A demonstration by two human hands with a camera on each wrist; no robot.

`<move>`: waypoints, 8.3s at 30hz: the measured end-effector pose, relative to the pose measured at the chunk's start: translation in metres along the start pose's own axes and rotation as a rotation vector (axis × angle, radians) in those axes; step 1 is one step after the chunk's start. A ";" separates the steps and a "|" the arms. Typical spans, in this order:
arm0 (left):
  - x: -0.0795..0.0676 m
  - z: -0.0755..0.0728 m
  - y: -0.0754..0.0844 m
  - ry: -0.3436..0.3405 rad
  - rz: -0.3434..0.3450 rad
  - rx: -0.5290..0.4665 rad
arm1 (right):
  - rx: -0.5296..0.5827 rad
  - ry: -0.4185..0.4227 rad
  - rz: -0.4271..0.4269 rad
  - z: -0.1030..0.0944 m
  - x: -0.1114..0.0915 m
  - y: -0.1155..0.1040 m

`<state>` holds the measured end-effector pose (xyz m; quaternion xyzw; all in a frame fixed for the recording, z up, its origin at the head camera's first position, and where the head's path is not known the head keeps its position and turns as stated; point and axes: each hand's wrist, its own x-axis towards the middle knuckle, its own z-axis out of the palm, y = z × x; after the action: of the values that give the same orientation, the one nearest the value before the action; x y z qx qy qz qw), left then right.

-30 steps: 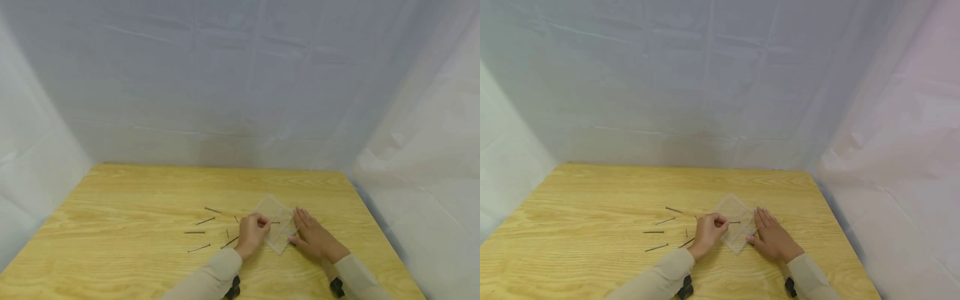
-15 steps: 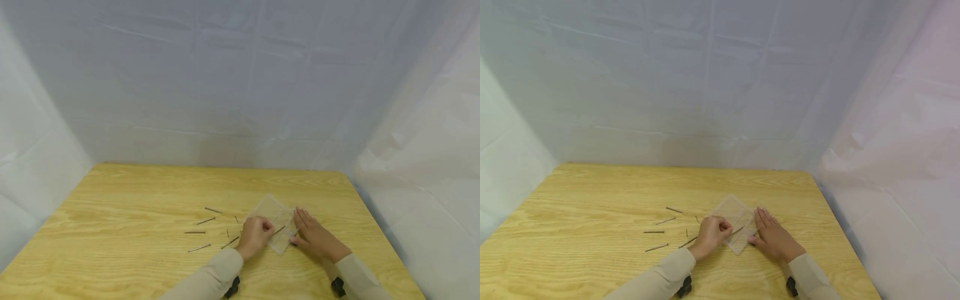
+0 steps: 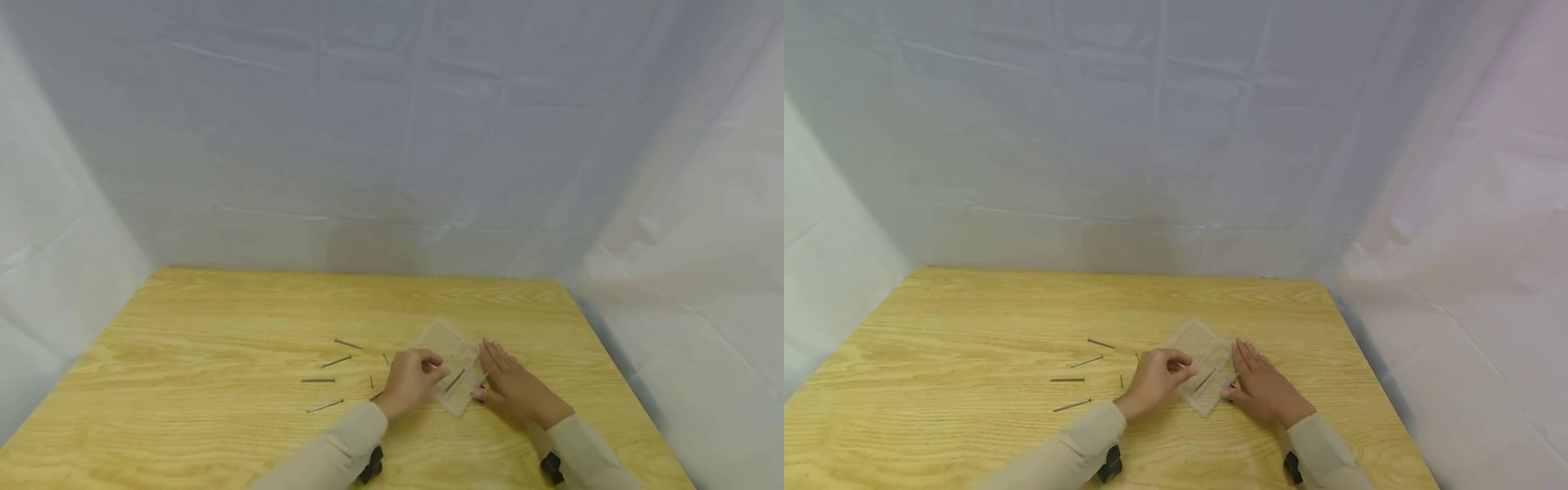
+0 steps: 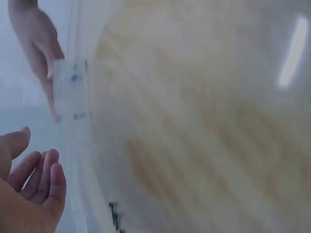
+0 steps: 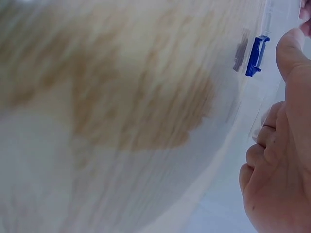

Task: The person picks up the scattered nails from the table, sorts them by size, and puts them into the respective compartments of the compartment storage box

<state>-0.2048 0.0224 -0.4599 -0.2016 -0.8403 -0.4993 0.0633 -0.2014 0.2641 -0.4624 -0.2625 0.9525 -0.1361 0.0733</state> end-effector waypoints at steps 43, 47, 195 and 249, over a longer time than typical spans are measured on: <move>0.002 -0.155 -0.096 -0.026 -0.242 0.266 | -0.042 0.009 -0.020 0.000 0.002 -0.003; 0.002 -0.153 -0.098 -0.025 -0.223 0.289 | -0.045 0.012 -0.019 0.001 0.003 -0.002; -0.001 0.002 -0.002 -0.014 0.046 0.153 | 0.012 0.013 -0.005 -0.001 0.000 -0.006; -0.027 -0.136 -0.062 0.052 -0.220 0.197 | 0.008 0.009 -0.008 0.005 0.000 0.002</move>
<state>-0.2176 -0.1290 -0.4511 -0.0883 -0.9002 -0.4235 0.0492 -0.2015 0.2642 -0.4672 -0.2654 0.9512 -0.1414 0.0695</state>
